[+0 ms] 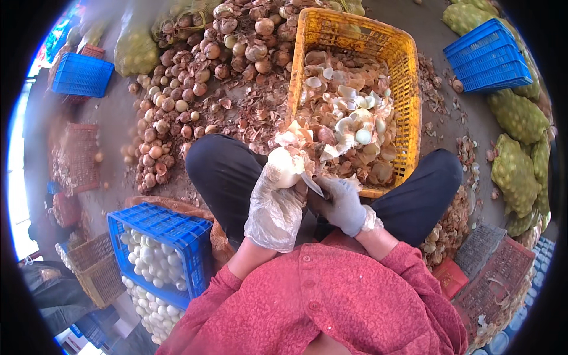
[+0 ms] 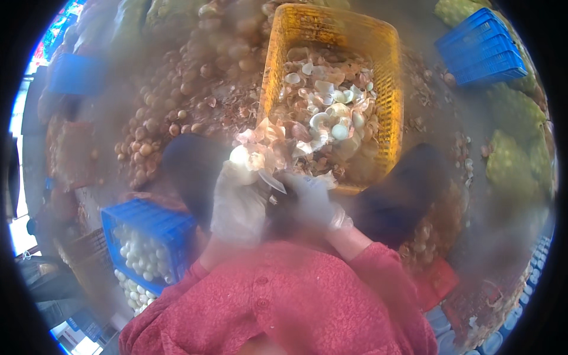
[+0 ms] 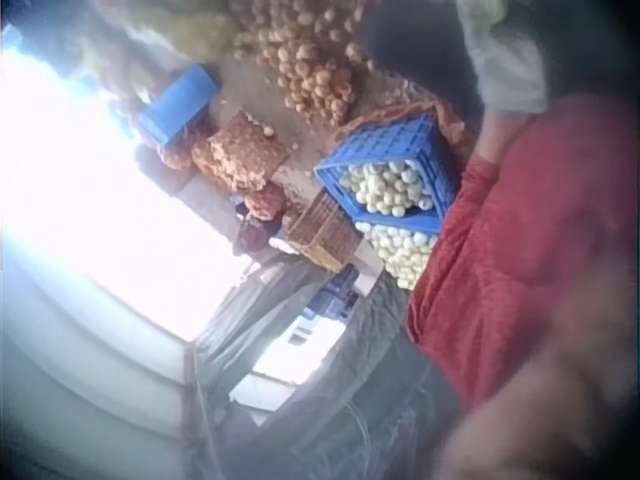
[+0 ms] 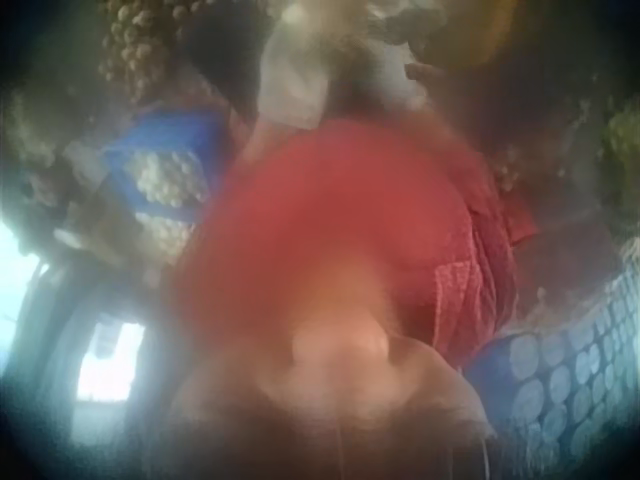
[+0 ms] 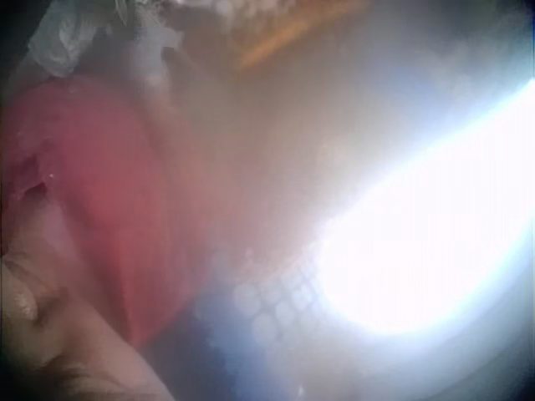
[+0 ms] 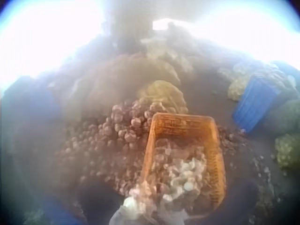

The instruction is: The person sits on the floor and peels onions one by one using a small knife. They remove the outer layers and place the peeled onions into a blue crate while discarding the skins into a yellow basket.

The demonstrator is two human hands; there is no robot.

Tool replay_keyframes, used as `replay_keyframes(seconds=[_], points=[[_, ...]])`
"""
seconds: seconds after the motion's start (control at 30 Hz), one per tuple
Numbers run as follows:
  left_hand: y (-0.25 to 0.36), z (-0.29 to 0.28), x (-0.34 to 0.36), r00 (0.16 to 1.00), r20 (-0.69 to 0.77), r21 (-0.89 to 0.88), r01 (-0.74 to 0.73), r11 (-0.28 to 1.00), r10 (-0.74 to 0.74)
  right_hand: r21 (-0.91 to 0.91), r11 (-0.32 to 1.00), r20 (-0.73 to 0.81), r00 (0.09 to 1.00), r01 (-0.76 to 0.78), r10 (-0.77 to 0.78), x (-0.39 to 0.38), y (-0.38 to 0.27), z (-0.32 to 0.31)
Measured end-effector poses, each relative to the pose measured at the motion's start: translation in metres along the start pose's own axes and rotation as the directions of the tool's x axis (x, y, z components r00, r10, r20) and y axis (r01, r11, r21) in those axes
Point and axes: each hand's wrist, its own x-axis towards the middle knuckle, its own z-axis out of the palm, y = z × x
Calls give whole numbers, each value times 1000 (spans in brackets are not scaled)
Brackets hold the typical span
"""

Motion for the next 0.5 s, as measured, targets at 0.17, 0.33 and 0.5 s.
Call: replay_keyframes(seconds=[0.17,0.33,0.5], points=[[-5,-1,-4,999,-35,24,21,999,-20,834,363,85,746,-416,661,6,14,-30],[-6,4,-8,993,-44,240,119,964,-112,256,965,-96,992,-53,80,11,-14,-20],[2,-10,-16,995,22,265,88,960,-97,523,825,-38,961,-215,275,18,-21,-14]])
